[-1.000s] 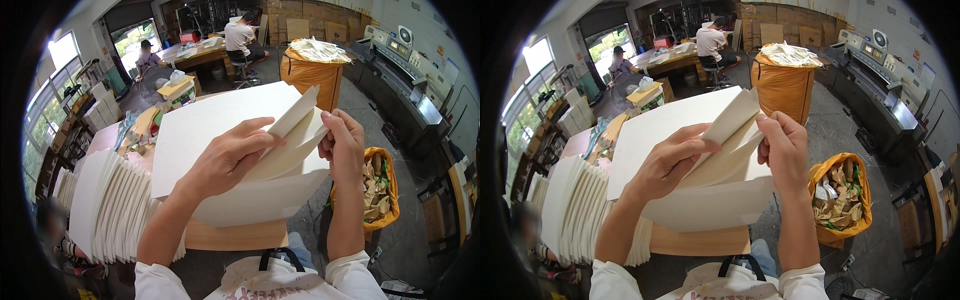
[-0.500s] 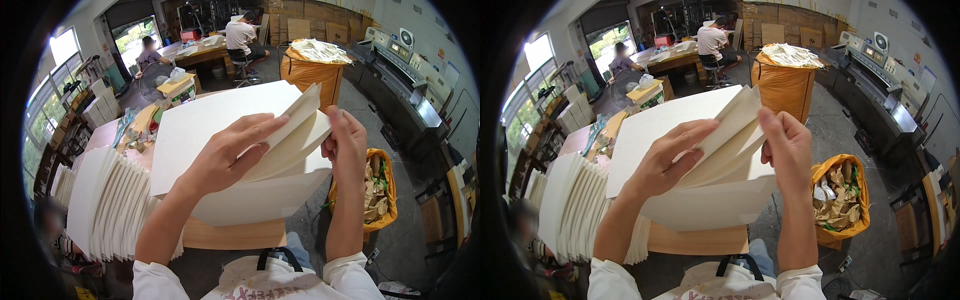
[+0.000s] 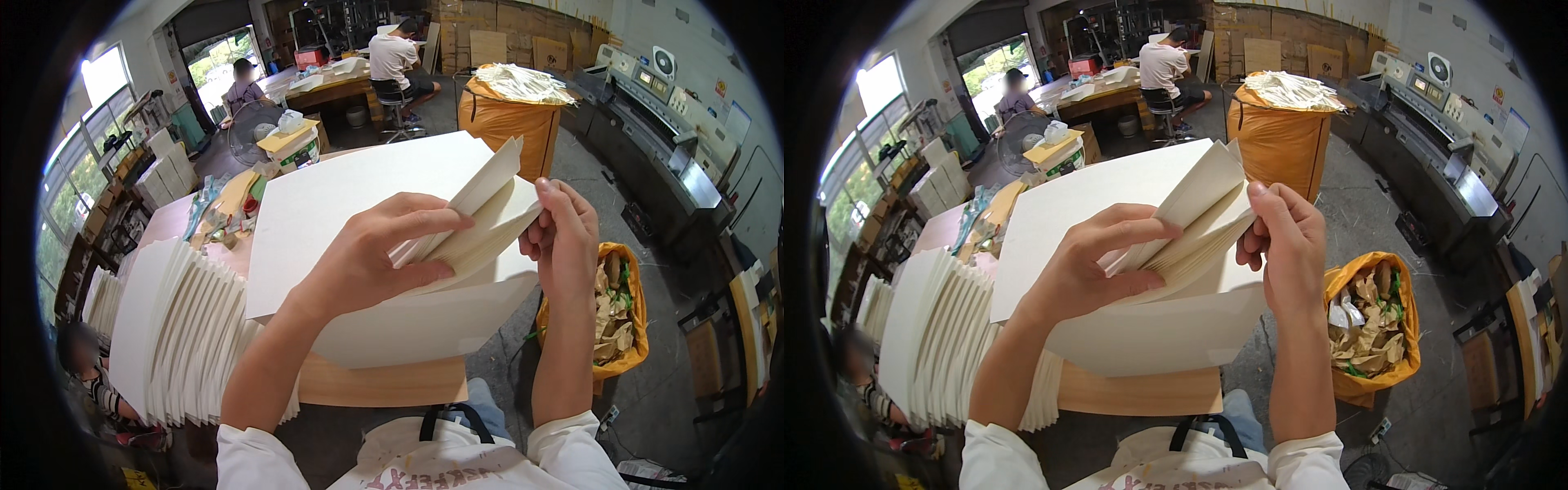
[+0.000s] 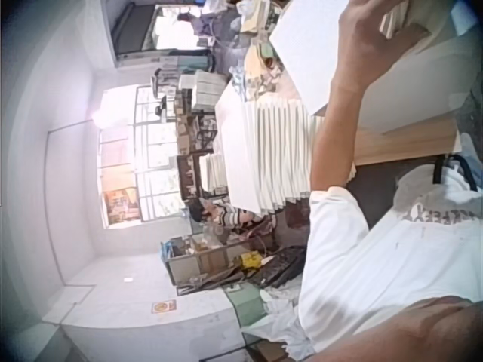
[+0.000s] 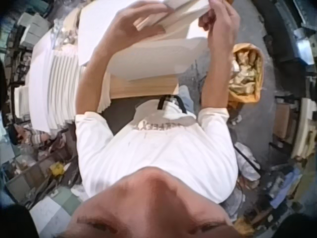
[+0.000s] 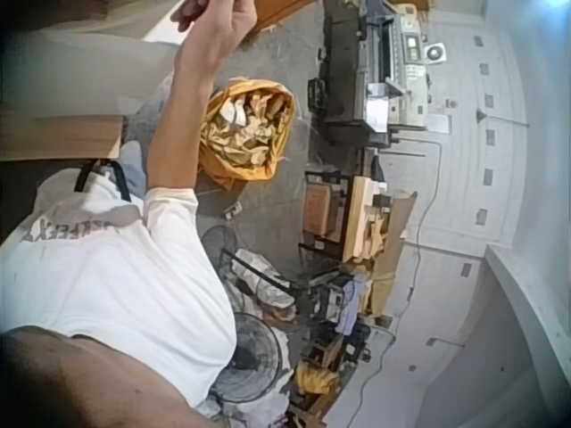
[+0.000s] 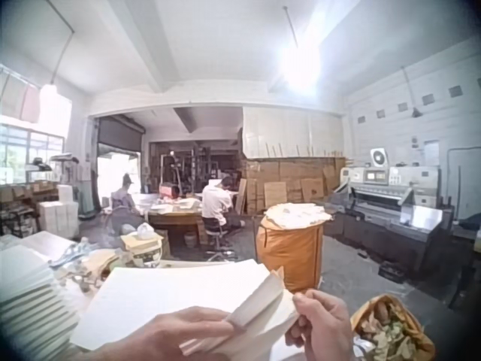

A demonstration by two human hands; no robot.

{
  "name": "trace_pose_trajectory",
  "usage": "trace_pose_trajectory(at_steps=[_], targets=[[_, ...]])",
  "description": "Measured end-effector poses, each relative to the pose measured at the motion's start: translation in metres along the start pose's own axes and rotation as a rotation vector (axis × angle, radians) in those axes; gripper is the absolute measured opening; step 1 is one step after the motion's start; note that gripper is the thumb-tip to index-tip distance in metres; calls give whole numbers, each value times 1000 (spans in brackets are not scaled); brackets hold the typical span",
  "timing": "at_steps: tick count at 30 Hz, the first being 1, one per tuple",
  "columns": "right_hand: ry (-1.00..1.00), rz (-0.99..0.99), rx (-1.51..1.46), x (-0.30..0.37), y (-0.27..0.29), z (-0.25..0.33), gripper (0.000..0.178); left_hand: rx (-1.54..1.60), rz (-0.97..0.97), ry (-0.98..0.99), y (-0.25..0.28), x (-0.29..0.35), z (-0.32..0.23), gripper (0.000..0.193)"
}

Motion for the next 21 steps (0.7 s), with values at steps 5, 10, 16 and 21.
trace_pose_trajectory(at_steps=[5,10,16,21], targets=[[101,13,248,0,-1,4,38,-22,-80,-1,1,0,-3,45],[-23,-9,-75,-2,-1,-5,36,-135,-35,-13,-2,1,-5,38],[-18,-16,-69,0,4,-7,36,-56,-28,8,2,1,-3,49],[395,-197,692,31,29,15,33,11,-24,20,1,-1,-1,50]])
Point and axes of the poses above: each hand's wrist, its own x-axis away from the middle knuckle, its own y-axis out of the back of the hand, z = x × y, the point moved 7 cm from there along -x, towards the middle knuckle, and after that the axes turned 12 degrees about y, right-handed, at the moved point
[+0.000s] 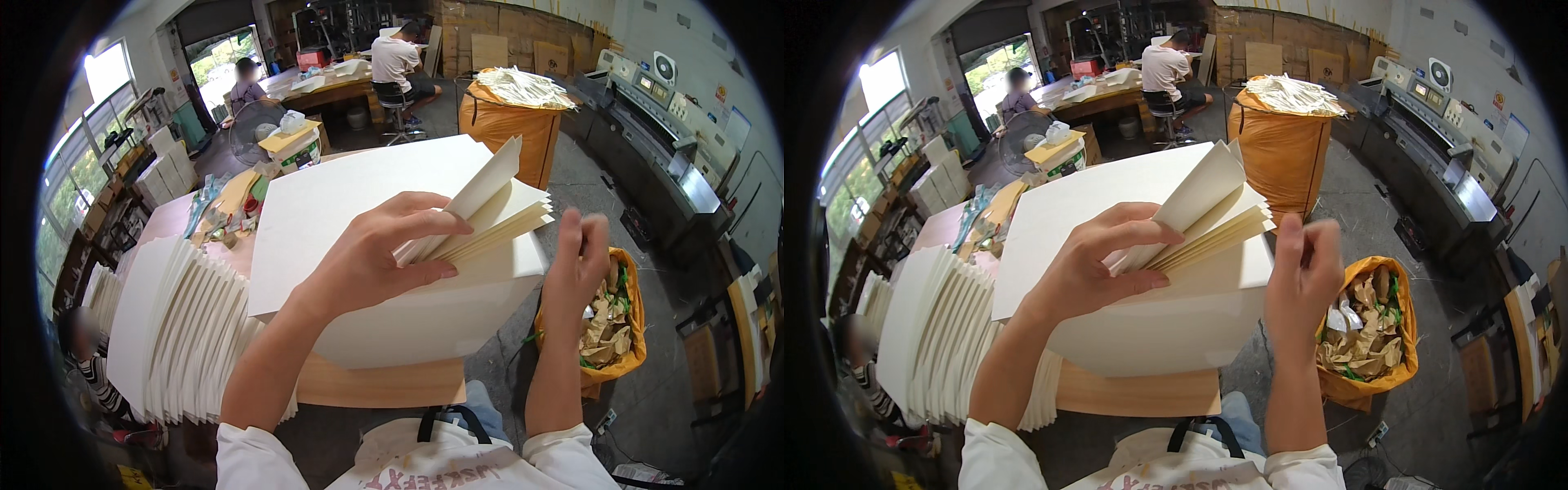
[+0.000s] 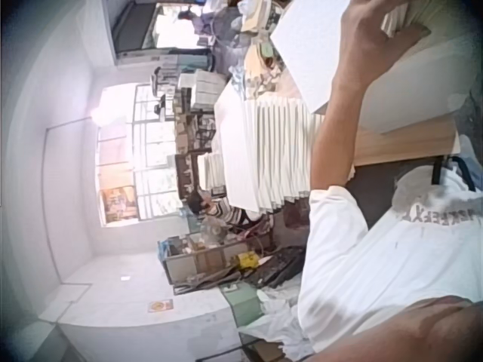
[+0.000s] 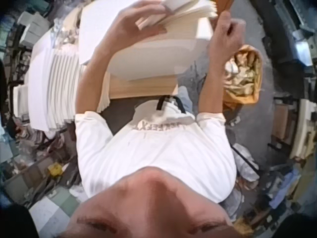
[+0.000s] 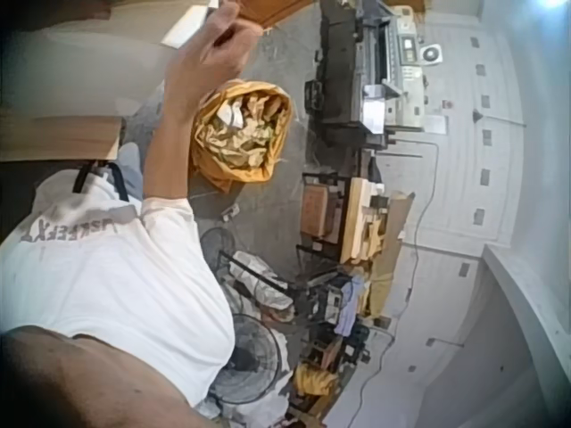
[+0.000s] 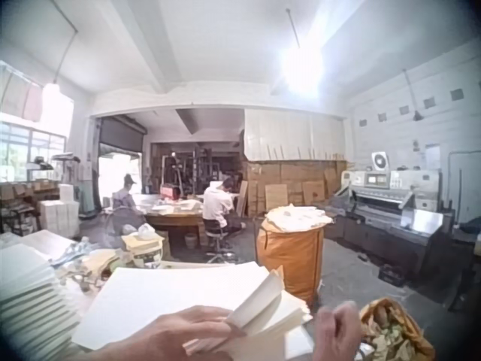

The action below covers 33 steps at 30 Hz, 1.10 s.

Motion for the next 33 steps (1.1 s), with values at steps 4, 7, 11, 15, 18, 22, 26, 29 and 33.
trace_pose_trajectory(at_steps=[4,7,11,15,18,22,26,29,33], targets=[[422,429,187,24,-16,36,24,-88,4,-56,-1,1,-2,55],[413,722,42,40,-35,45,33,-381,11,-161,-11,6,-7,63],[395,812,60,43,-33,42,40,-597,128,-95,-24,9,-12,72],[372,822,86,40,-33,45,39,-533,48,-84,-18,4,-9,67],[330,811,76,40,-36,42,38,-579,24,-114,-21,0,-1,57],[290,638,-45,37,-20,35,26,-575,2,-104,-19,1,-3,53],[95,435,213,15,16,6,27,-588,-51,-125,-21,-3,-6,62],[-171,747,391,10,11,-9,51,-501,3,23,-16,-2,-4,68],[-123,574,157,-12,4,4,52,-419,-61,-93,-17,-2,-7,61]])
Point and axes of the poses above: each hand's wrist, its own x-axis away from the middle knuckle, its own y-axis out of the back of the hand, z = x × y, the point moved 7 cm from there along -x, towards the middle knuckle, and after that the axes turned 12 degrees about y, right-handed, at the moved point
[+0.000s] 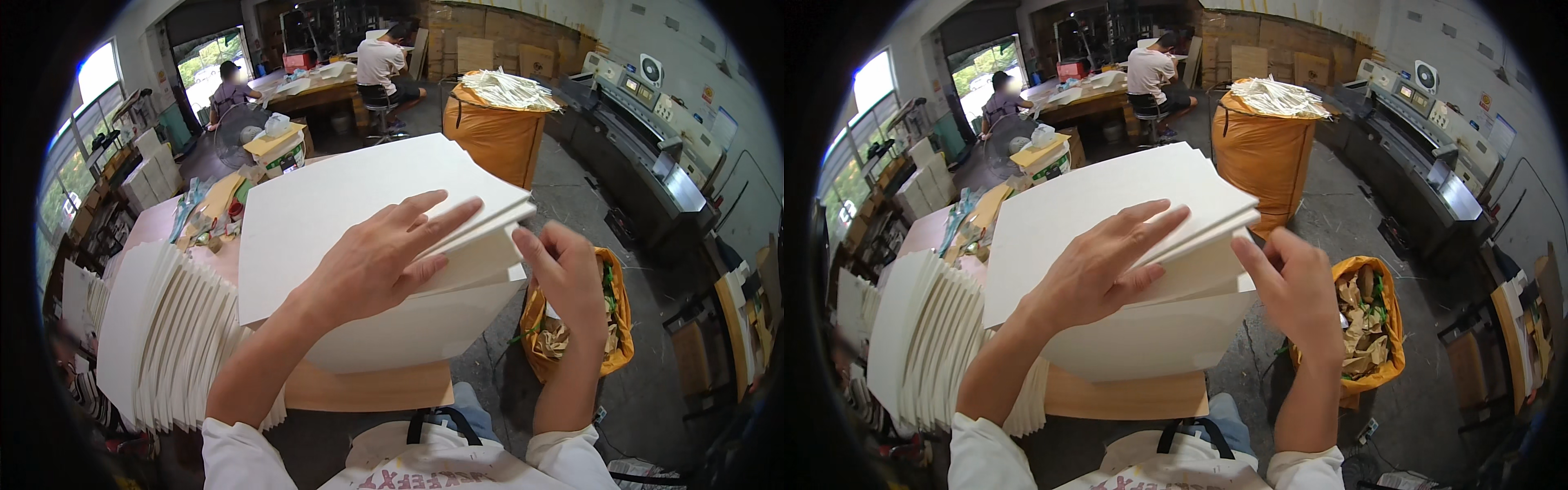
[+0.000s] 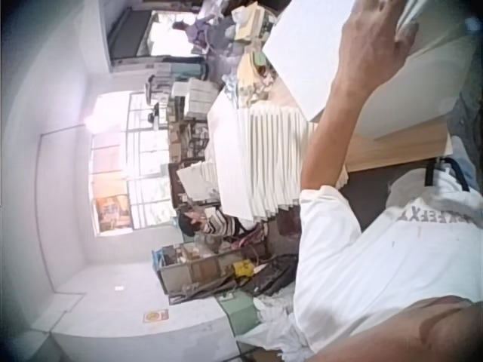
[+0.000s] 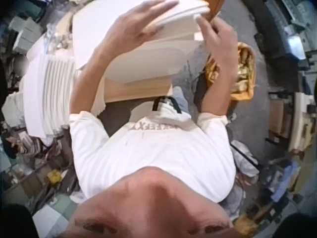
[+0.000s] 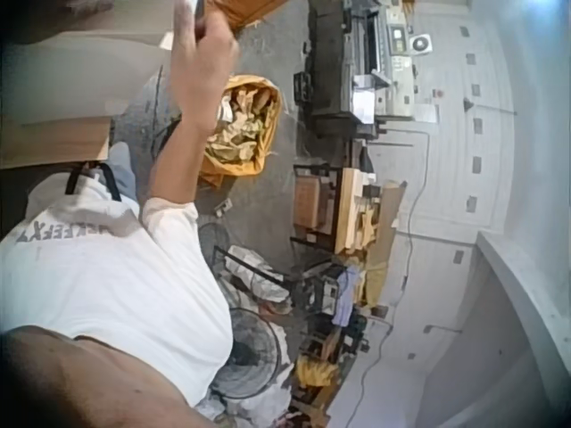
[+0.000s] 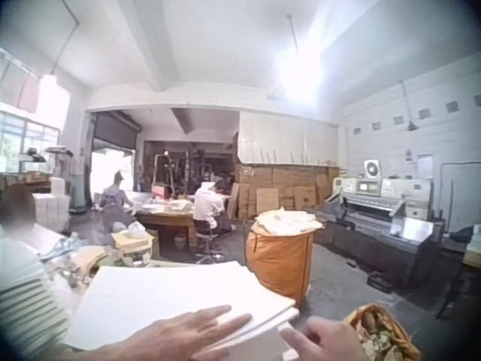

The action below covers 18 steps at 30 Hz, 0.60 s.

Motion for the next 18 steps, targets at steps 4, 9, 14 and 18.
trace_pose_trajectory(at_steps=[4,9,14,18], targets=[[87,-220,-343,-12,-26,-11,48,45,-6,-102,-2,-3,5,47],[-30,-282,-727,-15,-34,0,39,183,51,20,-1,-3,13,32],[-102,-246,-901,-18,-37,-3,37,209,57,51,3,-3,10,42],[-116,-252,-902,-19,-35,-3,37,274,69,63,1,-5,12,56]])
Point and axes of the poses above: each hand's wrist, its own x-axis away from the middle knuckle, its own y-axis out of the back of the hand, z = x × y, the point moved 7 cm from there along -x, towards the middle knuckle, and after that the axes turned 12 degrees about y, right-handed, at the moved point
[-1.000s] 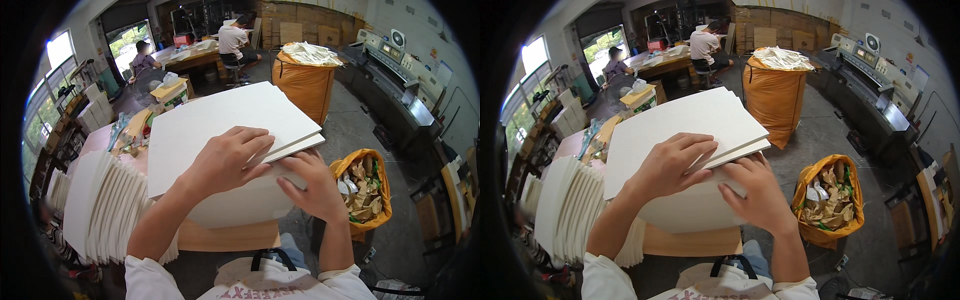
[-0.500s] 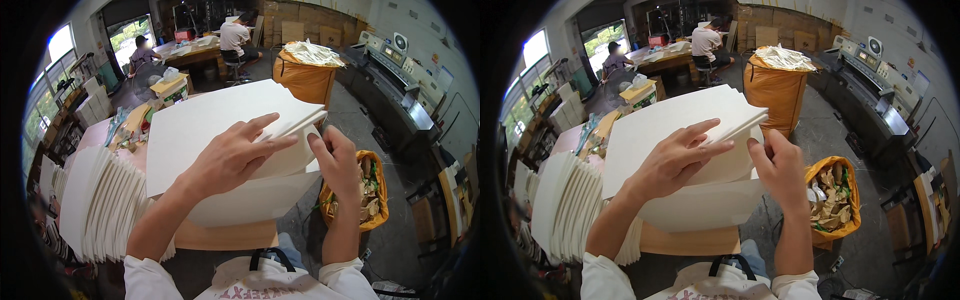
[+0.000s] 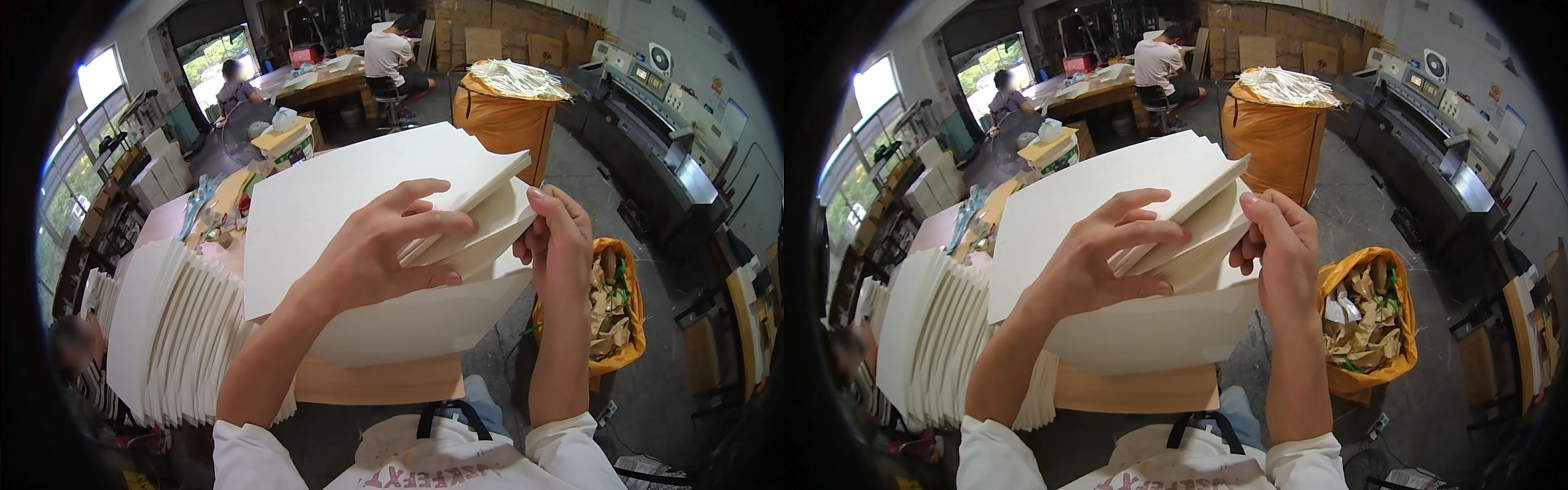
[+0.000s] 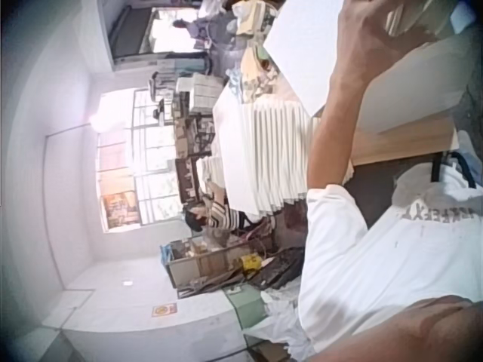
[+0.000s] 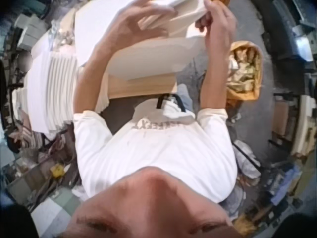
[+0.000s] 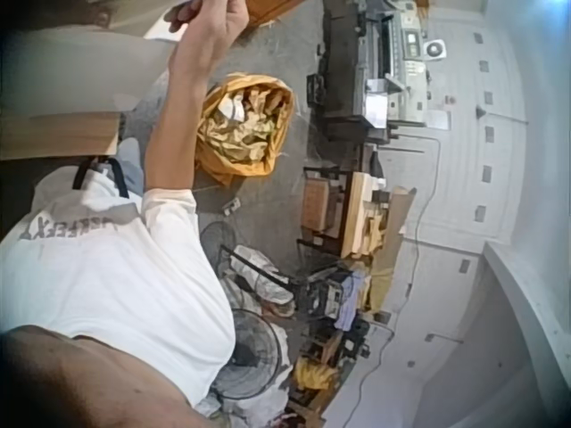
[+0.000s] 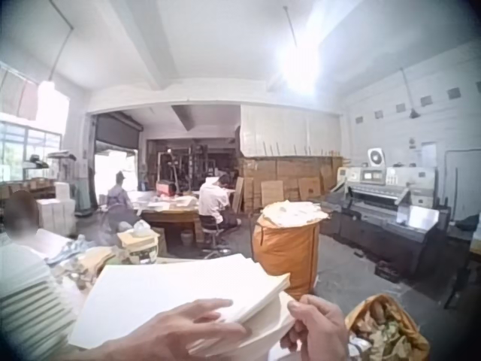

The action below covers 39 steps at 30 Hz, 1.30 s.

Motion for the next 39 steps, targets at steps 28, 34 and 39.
trace_pose_trajectory(at_steps=[28,34,39], targets=[[47,36,39,-2,1,-3,39,51,-25,-42,1,1,1,50],[139,38,204,0,1,2,38,9,-53,7,2,1,-4,45],[-3,30,-56,-3,1,-3,34,-137,2,-88,-2,1,-2,44]])
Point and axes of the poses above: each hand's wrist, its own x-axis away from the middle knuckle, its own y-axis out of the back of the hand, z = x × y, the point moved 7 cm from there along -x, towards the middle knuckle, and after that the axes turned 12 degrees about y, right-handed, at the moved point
